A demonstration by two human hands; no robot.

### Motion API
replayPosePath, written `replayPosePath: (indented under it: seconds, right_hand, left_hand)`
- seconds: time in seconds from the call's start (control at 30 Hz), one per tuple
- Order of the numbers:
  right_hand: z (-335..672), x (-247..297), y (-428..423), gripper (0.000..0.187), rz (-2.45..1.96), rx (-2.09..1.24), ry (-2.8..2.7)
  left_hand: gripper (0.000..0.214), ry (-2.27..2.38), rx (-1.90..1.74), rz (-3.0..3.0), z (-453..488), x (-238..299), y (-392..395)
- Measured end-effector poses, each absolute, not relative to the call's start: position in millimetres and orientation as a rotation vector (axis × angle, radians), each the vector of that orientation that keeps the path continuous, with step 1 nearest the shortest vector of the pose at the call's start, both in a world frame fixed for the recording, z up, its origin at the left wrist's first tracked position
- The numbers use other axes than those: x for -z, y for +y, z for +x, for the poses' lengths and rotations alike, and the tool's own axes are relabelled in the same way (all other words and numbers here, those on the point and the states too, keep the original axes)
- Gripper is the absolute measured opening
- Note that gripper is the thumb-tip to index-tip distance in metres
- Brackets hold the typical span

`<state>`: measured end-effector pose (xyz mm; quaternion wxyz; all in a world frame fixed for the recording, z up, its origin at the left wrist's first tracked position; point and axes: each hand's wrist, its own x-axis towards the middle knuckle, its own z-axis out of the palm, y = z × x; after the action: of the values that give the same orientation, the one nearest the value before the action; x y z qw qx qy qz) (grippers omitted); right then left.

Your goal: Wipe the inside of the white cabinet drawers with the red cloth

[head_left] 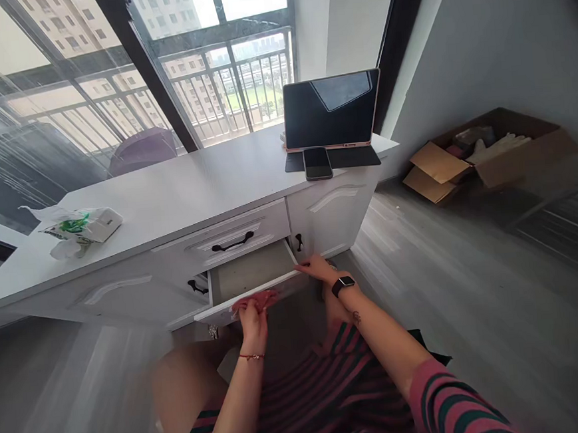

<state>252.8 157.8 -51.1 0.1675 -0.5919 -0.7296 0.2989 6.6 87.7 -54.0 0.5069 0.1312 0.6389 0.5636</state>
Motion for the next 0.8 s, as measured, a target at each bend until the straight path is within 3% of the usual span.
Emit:
replayPosePath:
  seconds: [0.37,0.8]
  right_hand:
    - [257.5,49.2,162.7,0.057,-1.645,-0.846,-2.138]
    - [252.4,46.6,163.4,0.067,-1.709,-0.807,-2.090]
  left_hand:
    - [0.016,1.128,-1.285,0.105,119.2,76.8,104.3]
    - [0.026,1.076,-1.058,-0.037,111.2,151.0,101.6]
